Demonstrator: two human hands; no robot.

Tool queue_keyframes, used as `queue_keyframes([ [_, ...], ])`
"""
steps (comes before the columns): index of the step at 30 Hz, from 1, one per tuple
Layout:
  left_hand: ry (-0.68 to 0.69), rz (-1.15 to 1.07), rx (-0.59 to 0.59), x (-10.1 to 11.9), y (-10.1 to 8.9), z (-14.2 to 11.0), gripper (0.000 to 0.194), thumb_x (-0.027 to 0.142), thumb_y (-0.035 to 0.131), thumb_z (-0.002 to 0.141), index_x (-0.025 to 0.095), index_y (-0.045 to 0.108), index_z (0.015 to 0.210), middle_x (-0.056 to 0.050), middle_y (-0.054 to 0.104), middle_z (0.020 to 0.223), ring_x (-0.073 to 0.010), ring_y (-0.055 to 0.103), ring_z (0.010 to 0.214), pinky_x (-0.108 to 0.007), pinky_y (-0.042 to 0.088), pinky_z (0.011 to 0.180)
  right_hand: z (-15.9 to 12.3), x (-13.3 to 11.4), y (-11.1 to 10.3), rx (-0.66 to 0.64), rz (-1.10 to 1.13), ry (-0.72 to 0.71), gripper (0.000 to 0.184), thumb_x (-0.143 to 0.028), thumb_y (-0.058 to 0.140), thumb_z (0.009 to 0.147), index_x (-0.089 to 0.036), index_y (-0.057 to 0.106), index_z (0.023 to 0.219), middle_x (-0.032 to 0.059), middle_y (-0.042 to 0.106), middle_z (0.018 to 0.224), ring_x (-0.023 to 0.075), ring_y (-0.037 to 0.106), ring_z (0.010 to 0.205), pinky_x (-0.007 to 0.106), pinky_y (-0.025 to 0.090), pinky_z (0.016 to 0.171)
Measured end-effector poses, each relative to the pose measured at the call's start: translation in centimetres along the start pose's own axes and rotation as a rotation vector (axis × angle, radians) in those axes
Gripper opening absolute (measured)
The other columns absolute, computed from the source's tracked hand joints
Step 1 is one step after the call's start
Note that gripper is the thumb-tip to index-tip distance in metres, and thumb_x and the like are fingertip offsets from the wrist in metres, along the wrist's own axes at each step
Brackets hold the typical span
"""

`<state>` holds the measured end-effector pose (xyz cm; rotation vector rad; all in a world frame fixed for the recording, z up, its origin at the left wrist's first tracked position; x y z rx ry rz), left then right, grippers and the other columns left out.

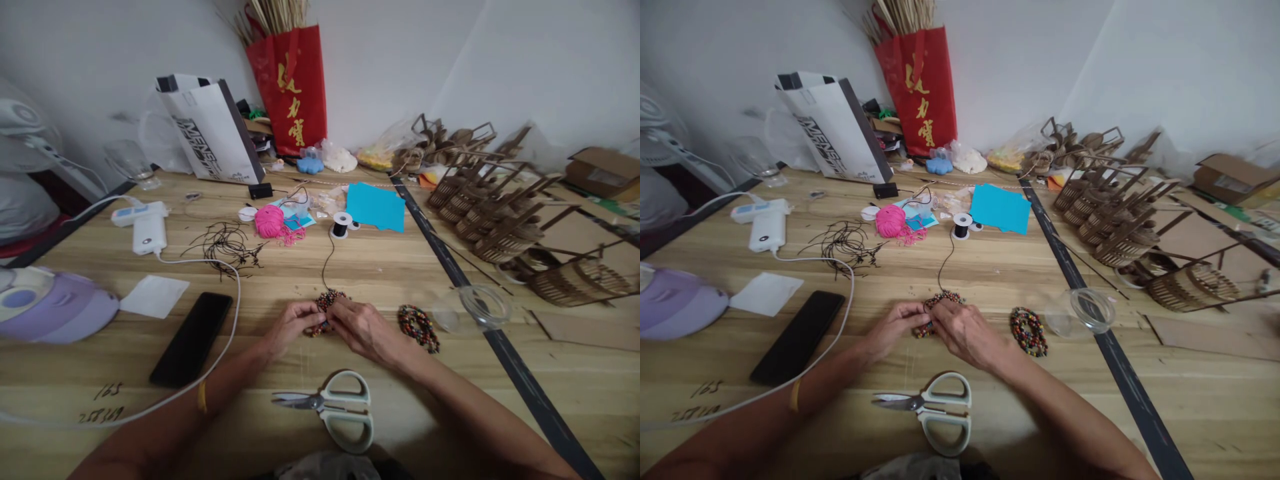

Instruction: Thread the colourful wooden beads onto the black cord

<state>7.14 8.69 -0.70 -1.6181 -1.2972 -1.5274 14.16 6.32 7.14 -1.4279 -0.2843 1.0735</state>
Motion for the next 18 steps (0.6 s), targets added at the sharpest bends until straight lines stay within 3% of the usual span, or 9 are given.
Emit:
queue_keyframes([
  [5, -0.001, -0.002, 0.01, -0.2, -0.2, 0.1, 0.031, 0.04, 0.072, 0.068, 0.011, 0.063, 0.068, 0.0, 0.056, 0.061, -0.0093, 0.046, 0.057, -0.022, 0.035, 0.057, 0.0, 0.4, 0.1, 0.009, 0.015, 0.022, 0.015, -0.017, 0.04, 0.095, -0.016, 0.053, 0.088, 0.0055, 0.057, 0.08, 0.014, 0.054, 0.068, 0.023, 0.04, 0.062],
  [11, 0.037, 0.096, 0.009, 0.7, -0.4, 0.1, 0.033, 0.042, 0.071, 0.069, 0.01, 0.063, 0.069, 0.0, 0.056, 0.062, -0.0091, 0.046, 0.057, -0.022, 0.035, 0.057, 0.1, 2.1, -0.3, 0.03, 0.298, 0.077, 0.009, -0.017, 0.049, 0.091, -0.016, 0.058, 0.09, 0.0032, 0.062, 0.082, 0.0125, 0.057, 0.072, 0.021, 0.042, 0.065],
  [18, 0.15, 0.218, -0.013, 1.4, -0.4, 0.2, 0.031, 0.041, 0.069, 0.071, 0.01, 0.063, 0.068, -0.001, 0.057, 0.061, -0.0097, 0.047, 0.057, -0.021, 0.036, 0.055, 0.2, 4.3, 1.2, -0.037, 0.474, 0.202, 0.011, -0.02, 0.052, 0.087, -0.014, 0.062, 0.086, -0.0001, 0.06, 0.074, 0.0098, 0.05, 0.063, 0.019, 0.036, 0.056],
])
Point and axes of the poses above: each hand's wrist, its own z-axis towards the middle knuckle, its own y-axis out of the palm, x = y × z, the point moved 10 cm from there along z, towards the middle knuckle
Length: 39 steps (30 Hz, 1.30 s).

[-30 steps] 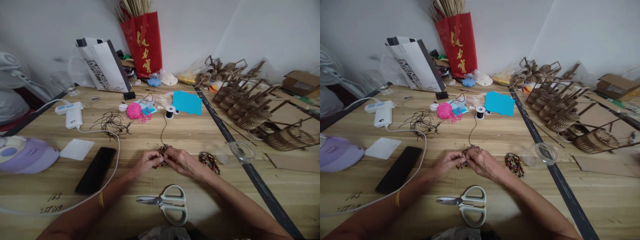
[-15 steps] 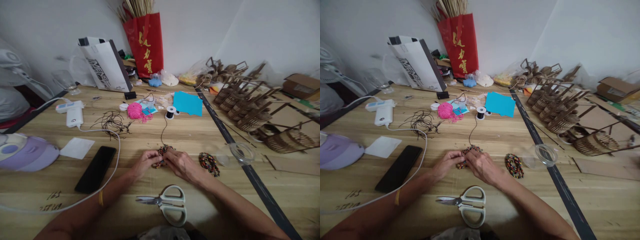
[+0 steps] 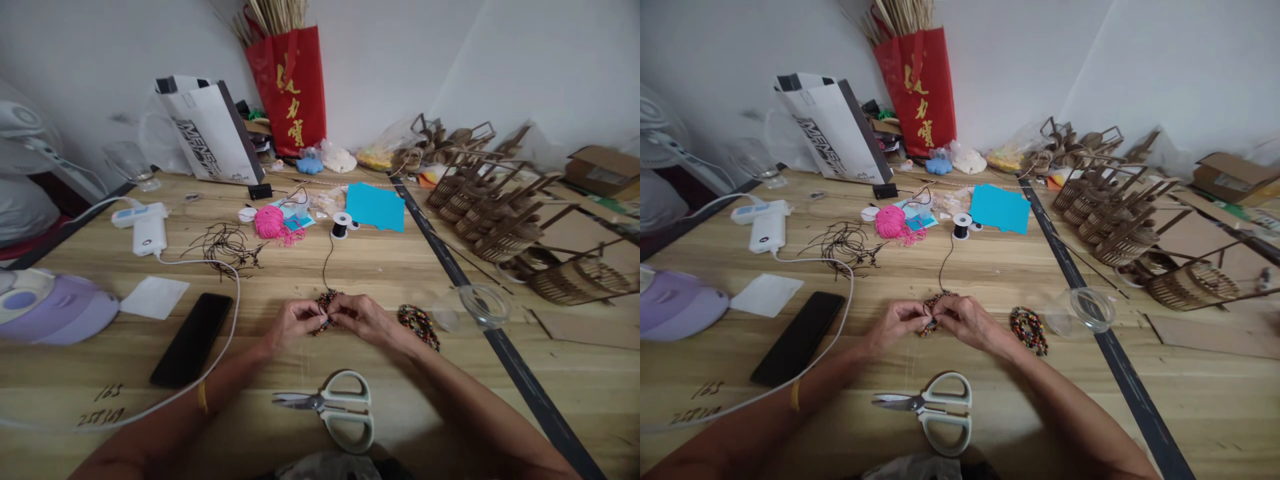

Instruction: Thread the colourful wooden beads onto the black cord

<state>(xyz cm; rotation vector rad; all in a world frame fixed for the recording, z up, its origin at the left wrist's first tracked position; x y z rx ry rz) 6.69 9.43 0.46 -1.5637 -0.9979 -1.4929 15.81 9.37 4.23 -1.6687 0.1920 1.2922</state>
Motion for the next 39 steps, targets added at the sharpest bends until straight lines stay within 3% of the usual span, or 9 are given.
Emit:
queue_keyframes([
  [5, 0.079, 0.199, 0.064, 0.7, -0.5, -0.1, 0.022, 0.033, 0.066, 0.074, 0.012, 0.065, 0.068, -0.003, 0.063, 0.065, -0.0128, 0.054, 0.063, -0.023, 0.041, 0.061, 0.1, 0.9, 0.5, -0.029, 0.148, 0.083, 0.013, -0.022, 0.053, 0.086, -0.012, 0.061, 0.082, -0.0013, 0.055, 0.066, 0.0085, 0.045, 0.057, 0.018, 0.033, 0.051],
  [10, 0.166, 0.347, 0.117, 2.0, -0.6, -0.3, 0.013, 0.024, 0.063, 0.073, 0.014, 0.066, 0.067, -0.003, 0.068, 0.067, -0.0144, 0.059, 0.064, -0.024, 0.044, 0.065, 0.1, 2.0, 1.5, -0.077, 0.397, 0.179, 0.02, -0.032, 0.058, 0.084, -0.013, 0.059, 0.08, -0.0018, 0.055, 0.062, 0.0077, 0.05, 0.052, 0.018, 0.037, 0.049],
  [18, 0.178, 0.358, 0.133, 2.3, -0.5, -0.5, 0.008, 0.02, 0.063, 0.07, 0.014, 0.067, 0.068, -0.003, 0.068, 0.066, -0.013, 0.057, 0.059, -0.022, 0.043, 0.059, 0.3, 3.1, 2.5, -0.12, 0.663, 0.252, 0.037, -0.047, 0.069, 0.074, -0.012, 0.059, 0.081, -0.0018, 0.058, 0.062, 0.0074, 0.057, 0.049, 0.016, 0.043, 0.045],
  [31, 0.205, 0.409, 0.15, 2.2, -0.5, -0.6, 0.006, 0.018, 0.063, 0.072, 0.015, 0.066, 0.069, -0.003, 0.067, 0.065, -0.0134, 0.058, 0.06, -0.022, 0.044, 0.06, 0.5, 4.1, 3.3, -0.14, 0.8, 0.3, 0.037, -0.043, 0.076, 0.067, -0.011, 0.061, 0.079, -0.0027, 0.06, 0.057, 0.0071, 0.057, 0.044, 0.017, 0.045, 0.044],
  [39, 0.293, 0.428, 0.13, 2.7, -0.1, -0.8, 0.008, 0.017, 0.06, 0.076, 0.013, 0.066, 0.071, -0.006, 0.068, 0.072, -0.0145, 0.06, 0.064, -0.024, 0.046, 0.063, 0.4, 4.2, 3.5, -0.164, 0.811, 0.329, 0.038, -0.043, 0.076, 0.066, -0.011, 0.062, 0.08, -0.0014, 0.063, 0.058, 0.0088, 0.061, 0.047, 0.018, 0.047, 0.046],
])
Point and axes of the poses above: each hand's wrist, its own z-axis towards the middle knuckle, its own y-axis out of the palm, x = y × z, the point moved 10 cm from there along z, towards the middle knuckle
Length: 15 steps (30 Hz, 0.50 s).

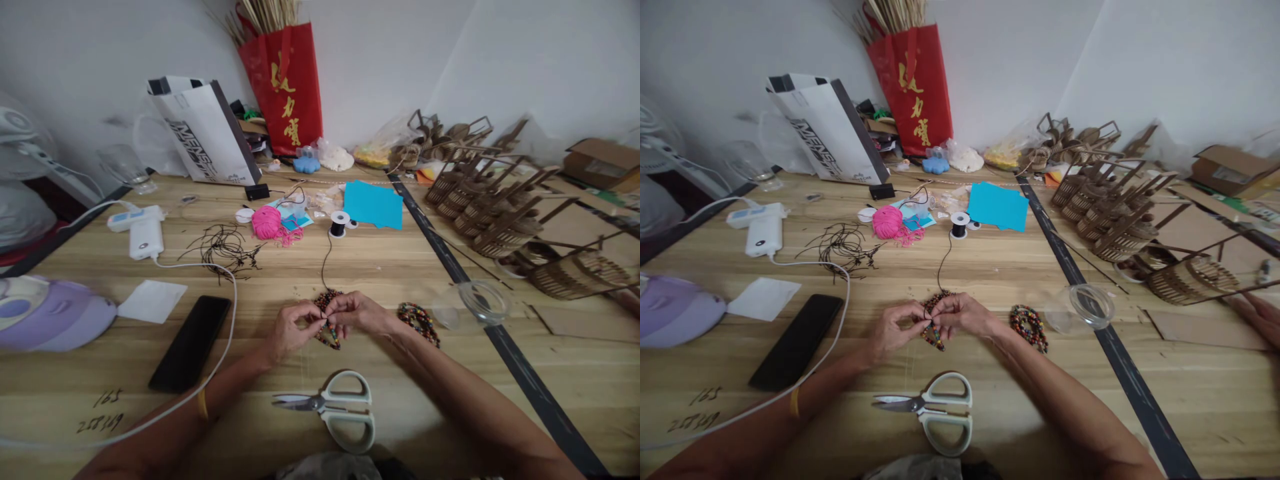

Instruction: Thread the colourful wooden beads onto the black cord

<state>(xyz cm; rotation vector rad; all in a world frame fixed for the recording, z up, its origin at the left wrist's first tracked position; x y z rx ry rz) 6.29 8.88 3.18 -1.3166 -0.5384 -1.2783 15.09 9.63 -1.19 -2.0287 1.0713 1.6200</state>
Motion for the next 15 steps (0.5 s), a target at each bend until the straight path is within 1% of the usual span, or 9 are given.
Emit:
queue_keyframes([
  [9, 0.116, 0.03, 0.038, 0.9, -0.24, -0.2, 0.009, 0.015, 0.059, 0.077, 0.014, 0.064, 0.07, -0.004, 0.067, 0.068, -0.0131, 0.06, 0.062, -0.022, 0.046, 0.061, 0.07, 0.51, -0.02, -0.031, -0.002, 0.01, 0.035, -0.04, 0.076, 0.069, -0.01, 0.063, 0.082, 0.0006, 0.066, 0.061, 0.0111, 0.065, 0.052, 0.018, 0.048, 0.048],
  [15, 0.127, 0.04, 0.048, 1.03, -0.18, -0.21, 0.01, 0.015, 0.059, 0.076, 0.014, 0.064, 0.068, -0.004, 0.066, 0.066, -0.0127, 0.059, 0.061, -0.022, 0.046, 0.061, 0.01, 0.35, -0.02, -0.028, -0.006, -0.004, 0.034, -0.04, 0.076, 0.068, -0.011, 0.062, 0.08, 0.0015, 0.068, 0.065, 0.0112, 0.065, 0.053, 0.018, 0.049, 0.048],
])
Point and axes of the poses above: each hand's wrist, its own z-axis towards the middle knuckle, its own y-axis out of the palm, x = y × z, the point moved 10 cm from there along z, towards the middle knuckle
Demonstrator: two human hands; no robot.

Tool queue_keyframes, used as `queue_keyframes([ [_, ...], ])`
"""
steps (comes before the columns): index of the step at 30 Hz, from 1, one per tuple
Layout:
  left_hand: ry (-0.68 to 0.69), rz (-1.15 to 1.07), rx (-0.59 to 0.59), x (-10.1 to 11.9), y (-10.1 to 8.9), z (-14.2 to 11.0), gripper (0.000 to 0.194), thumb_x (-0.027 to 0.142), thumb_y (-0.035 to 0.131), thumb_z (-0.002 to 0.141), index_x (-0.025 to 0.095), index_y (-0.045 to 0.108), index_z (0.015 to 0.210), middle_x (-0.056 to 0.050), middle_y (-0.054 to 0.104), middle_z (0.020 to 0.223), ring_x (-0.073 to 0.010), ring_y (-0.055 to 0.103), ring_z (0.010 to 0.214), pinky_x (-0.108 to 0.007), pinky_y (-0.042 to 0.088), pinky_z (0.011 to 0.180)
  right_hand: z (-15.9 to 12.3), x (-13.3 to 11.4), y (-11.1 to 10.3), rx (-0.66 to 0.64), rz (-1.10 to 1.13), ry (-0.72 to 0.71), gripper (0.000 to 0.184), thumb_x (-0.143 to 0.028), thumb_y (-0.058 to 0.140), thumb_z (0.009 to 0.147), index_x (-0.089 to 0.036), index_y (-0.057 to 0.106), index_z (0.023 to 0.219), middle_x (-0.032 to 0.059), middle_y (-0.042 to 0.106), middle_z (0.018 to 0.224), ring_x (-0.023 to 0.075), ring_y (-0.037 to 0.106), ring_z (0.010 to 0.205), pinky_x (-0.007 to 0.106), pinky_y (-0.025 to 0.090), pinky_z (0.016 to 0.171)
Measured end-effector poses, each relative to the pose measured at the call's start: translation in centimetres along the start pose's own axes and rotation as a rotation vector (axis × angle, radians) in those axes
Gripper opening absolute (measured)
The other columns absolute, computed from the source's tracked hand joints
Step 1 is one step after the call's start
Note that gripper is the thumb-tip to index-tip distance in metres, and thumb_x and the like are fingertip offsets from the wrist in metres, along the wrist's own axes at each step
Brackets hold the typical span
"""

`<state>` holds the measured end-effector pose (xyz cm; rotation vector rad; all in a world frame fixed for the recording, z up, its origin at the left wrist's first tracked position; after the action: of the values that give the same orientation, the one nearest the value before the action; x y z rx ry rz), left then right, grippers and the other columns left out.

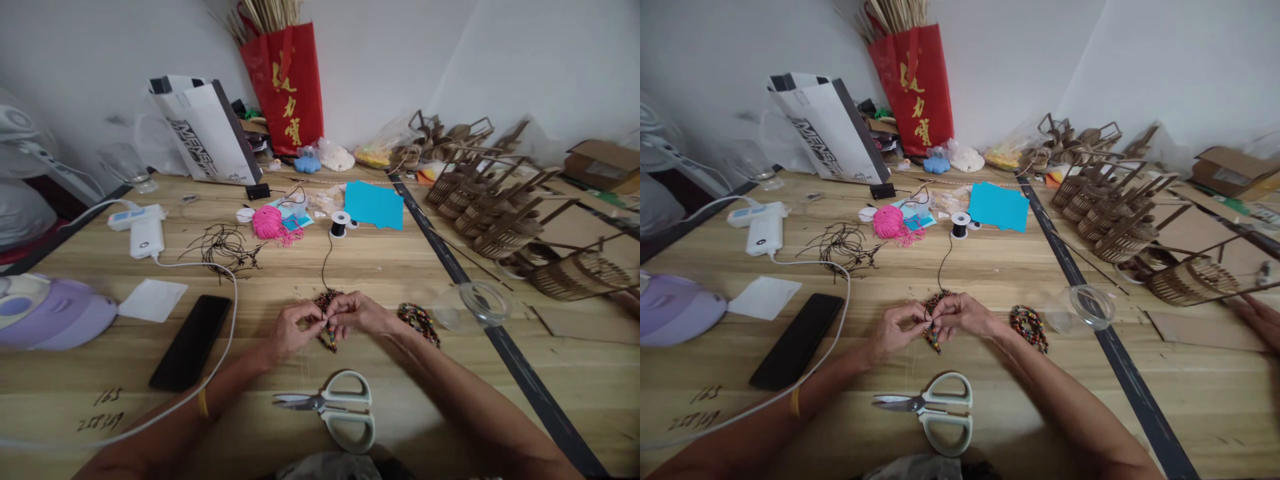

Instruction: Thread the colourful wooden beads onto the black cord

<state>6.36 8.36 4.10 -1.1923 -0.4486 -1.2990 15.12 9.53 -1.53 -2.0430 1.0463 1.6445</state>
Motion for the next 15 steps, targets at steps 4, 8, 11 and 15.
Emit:
queue_keyframes([
  [4, -0.024, -0.022, -0.02, -0.3, 0.2, 0.0, 0.01, 0.015, 0.058, 0.076, 0.014, 0.063, 0.067, -0.003, 0.066, 0.065, -0.0122, 0.058, 0.06, -0.021, 0.045, 0.06, -0.1, -0.5, 0.2, 0.001, -0.037, -0.021, 0.034, -0.042, 0.074, 0.07, -0.012, 0.06, 0.079, 0.001, 0.066, 0.064, 0.0106, 0.064, 0.053, 0.017, 0.048, 0.047],
  [8, -0.068, -0.044, -0.034, -0.8, 0.3, 0.0, 0.007, 0.014, 0.059, 0.074, 0.013, 0.064, 0.068, -0.003, 0.067, 0.067, -0.0124, 0.059, 0.061, -0.021, 0.045, 0.061, -0.4, -1.3, 0.6, 0.003, -0.092, -0.068, 0.032, -0.042, 0.069, 0.075, -0.013, 0.058, 0.08, 0.0004, 0.064, 0.066, 0.0096, 0.063, 0.053, 0.017, 0.047, 0.048],
  [11, -0.098, -0.062, -0.043, -1.1, 0.3, 0.0, 0.008, 0.015, 0.06, 0.075, 0.013, 0.064, 0.068, -0.003, 0.067, 0.067, -0.013, 0.06, 0.062, -0.022, 0.045, 0.062, -0.5, -1.5, 0.7, 0.022, -0.141, -0.085, 0.028, -0.039, 0.066, 0.078, -0.013, 0.056, 0.081, -0.0008, 0.061, 0.064, 0.0087, 0.06, 0.052, 0.016, 0.044, 0.047],
  [15, -0.13, -0.088, -0.039, -1.4, 0.1, 0.0, 0.012, 0.02, 0.061, 0.078, 0.013, 0.064, 0.068, -0.004, 0.067, 0.068, -0.0142, 0.061, 0.064, -0.023, 0.046, 0.065, -0.6, -1.5, 0.6, 0.057, -0.175, -0.092, 0.02, -0.031, 0.064, 0.077, -0.014, 0.053, 0.08, -0.0017, 0.058, 0.064, 0.0085, 0.057, 0.052, 0.017, 0.042, 0.047],
])
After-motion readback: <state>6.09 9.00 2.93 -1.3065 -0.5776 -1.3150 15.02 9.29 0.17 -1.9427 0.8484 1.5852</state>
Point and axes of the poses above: each hand's wrist, its own z-axis towards the middle knuckle, its own y-axis out of the palm, x = y × z, the point moved 10 cm from there along z, towards the middle knuckle
